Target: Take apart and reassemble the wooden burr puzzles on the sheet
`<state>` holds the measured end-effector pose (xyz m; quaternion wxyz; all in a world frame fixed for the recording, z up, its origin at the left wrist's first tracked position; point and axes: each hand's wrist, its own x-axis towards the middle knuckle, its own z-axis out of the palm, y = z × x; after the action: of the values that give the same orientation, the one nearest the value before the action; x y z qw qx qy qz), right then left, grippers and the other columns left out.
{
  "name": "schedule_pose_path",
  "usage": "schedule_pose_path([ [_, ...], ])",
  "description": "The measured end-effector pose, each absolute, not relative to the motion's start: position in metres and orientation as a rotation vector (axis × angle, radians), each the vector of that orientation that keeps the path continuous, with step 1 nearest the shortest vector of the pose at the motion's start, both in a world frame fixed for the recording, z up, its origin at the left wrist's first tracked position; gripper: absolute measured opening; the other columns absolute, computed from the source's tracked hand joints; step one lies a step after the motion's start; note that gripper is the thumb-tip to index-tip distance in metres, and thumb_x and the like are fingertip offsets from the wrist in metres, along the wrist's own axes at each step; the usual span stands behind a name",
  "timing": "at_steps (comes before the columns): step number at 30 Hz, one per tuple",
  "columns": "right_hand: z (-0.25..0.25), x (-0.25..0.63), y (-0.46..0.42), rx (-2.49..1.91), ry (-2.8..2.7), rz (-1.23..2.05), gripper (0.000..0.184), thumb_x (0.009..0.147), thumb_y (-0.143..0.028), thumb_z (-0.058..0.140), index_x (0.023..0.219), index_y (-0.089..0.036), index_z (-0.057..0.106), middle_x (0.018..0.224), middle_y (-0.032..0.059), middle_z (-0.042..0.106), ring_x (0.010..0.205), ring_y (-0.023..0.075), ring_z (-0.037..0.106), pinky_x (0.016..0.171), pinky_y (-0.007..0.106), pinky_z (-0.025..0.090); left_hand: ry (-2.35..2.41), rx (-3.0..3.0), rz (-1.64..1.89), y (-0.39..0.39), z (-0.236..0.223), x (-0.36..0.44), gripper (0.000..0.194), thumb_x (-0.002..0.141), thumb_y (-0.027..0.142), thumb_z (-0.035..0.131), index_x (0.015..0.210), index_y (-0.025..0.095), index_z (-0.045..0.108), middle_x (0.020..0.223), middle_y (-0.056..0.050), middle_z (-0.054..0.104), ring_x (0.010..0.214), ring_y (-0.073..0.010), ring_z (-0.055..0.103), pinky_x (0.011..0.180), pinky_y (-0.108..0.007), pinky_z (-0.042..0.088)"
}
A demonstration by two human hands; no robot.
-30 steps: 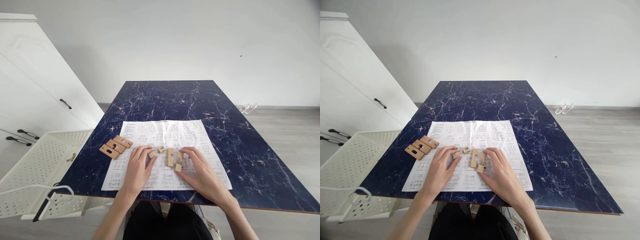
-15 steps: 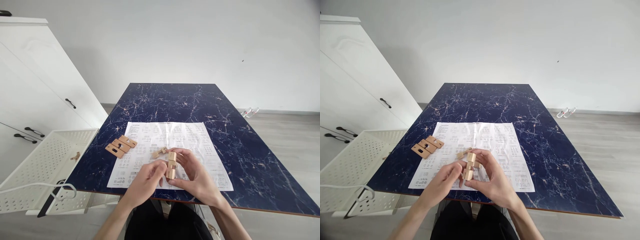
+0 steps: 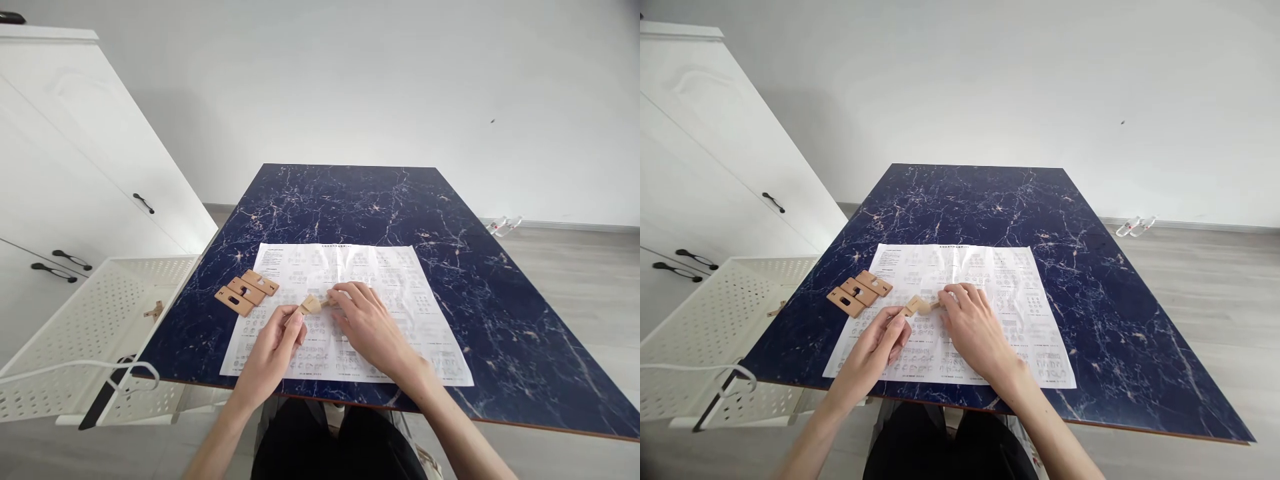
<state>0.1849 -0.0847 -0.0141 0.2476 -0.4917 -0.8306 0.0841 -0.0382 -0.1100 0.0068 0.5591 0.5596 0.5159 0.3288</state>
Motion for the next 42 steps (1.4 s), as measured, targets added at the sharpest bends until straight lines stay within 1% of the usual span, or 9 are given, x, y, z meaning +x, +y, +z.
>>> schedule_pose_path([
  [4,-0.017,0.176,-0.08,-1.43,-2.281,0.162,0.023,0.106,-0.008,0.055,0.117,-0.019,0.071,0.119,0.0157,0.073,0.114,0.0365,0.066,0.093,0.053,0.058,1.162,1.273,0.821,-0.113,0.013,-0.037,0.041,0.111,0.061,0.046,0.106,0.022,0.059,0.086,0.0,0.054,0.066,-0.0132,0.043,0.064,-0.029,0.045],
  [7,-0.007,0.179,-0.088,-1.43,-2.095,0.162,0.018,0.11,-0.015,0.054,0.12,-0.019,0.069,0.119,0.0153,0.075,0.116,0.036,0.067,0.096,0.053,0.055,1.155,1.206,0.892,-0.114,0.013,-0.038,0.039,0.111,0.058,0.049,0.104,0.022,0.061,0.096,-0.003,0.058,0.072,-0.0146,0.049,0.073,-0.032,0.049],
  [11,0.013,0.182,-0.108,-1.328,-1.795,0.59,0.02,0.114,-0.031,0.052,0.125,-0.021,0.065,0.11,0.0095,0.077,0.099,0.0261,0.073,0.085,0.038,0.057,1.14,1.175,0.934,-0.117,0.01,-0.032,0.036,0.111,0.056,0.05,0.12,0.023,0.063,0.11,-0.006,0.063,0.08,-0.0166,0.054,0.084,-0.035,0.051],
  [14,0.02,0.176,-0.118,-1.215,-1.725,0.847,0.019,0.113,-0.033,0.053,0.122,-0.023,0.067,0.099,0.0046,0.076,0.088,0.0212,0.071,0.08,0.033,0.056,1.091,1.187,0.93,-0.122,0.009,-0.021,0.037,0.112,0.057,0.048,0.12,0.023,0.062,0.098,-0.004,0.062,0.083,-0.0181,0.056,0.088,-0.036,0.05],
  [18,0.016,0.169,-0.121,-1.242,-1.608,0.908,0.015,0.11,-0.035,0.057,0.115,-0.022,0.065,0.092,0.0034,0.073,0.079,0.0196,0.069,0.074,0.033,0.054,1.072,1.243,0.907,-0.128,0.013,-0.01,0.039,0.114,0.056,0.044,0.12,0.023,0.063,0.089,-0.001,0.057,0.083,-0.0177,0.055,0.09,-0.036,0.049],
  [25,0.016,0.171,-0.126,-1.264,-1.533,0.886,0.016,0.108,-0.037,0.059,0.114,-0.022,0.062,0.087,0.003,0.074,0.079,0.0209,0.07,0.075,0.034,0.054,1.116,1.314,0.857,-0.131,0.017,-0.002,0.043,0.112,0.058,0.05,0.138,0.024,0.056,0.089,0.0,0.057,0.08,-0.0174,0.055,0.083,-0.033,0.05],
  [32,0.018,0.177,-0.126,-1.321,-1.485,0.901,0.024,0.107,-0.039,0.06,0.125,-0.023,0.061,0.089,0.0024,0.076,0.078,0.0203,0.071,0.072,0.033,0.054,1.048,1.365,0.869,-0.133,0.016,0.0,0.034,0.112,0.051,0.052,0.126,0.022,0.062,0.09,-0.001,0.061,0.078,-0.0155,0.056,0.082,-0.031,0.051],
  [36,0.024,0.183,-0.126,-1.269,-1.496,1.001,0.029,0.108,-0.043,0.058,0.125,-0.022,0.068,0.085,0.0026,0.075,0.08,0.021,0.072,0.076,0.034,0.056,0.987,1.43,0.839,-0.133,0.017,-0.002,0.035,0.112,0.05,0.052,0.13,0.021,0.062,0.095,-0.003,0.066,0.076,-0.0154,0.056,0.08,-0.032,0.052],
  [42,0.024,0.191,-0.124,-1.223,-1.462,1.191,0.036,0.108,-0.051,0.059,0.122,-0.02,0.073,0.093,0.0052,0.078,0.087,0.0222,0.072,0.081,0.035,0.056,1.044,1.505,0.758,-0.13,0.022,-0.009,0.039,0.11,0.051,0.056,0.138,0.024,0.061,0.1,-0.005,0.072,0.092,-0.0207,0.066,0.087,-0.034,0.055],
])
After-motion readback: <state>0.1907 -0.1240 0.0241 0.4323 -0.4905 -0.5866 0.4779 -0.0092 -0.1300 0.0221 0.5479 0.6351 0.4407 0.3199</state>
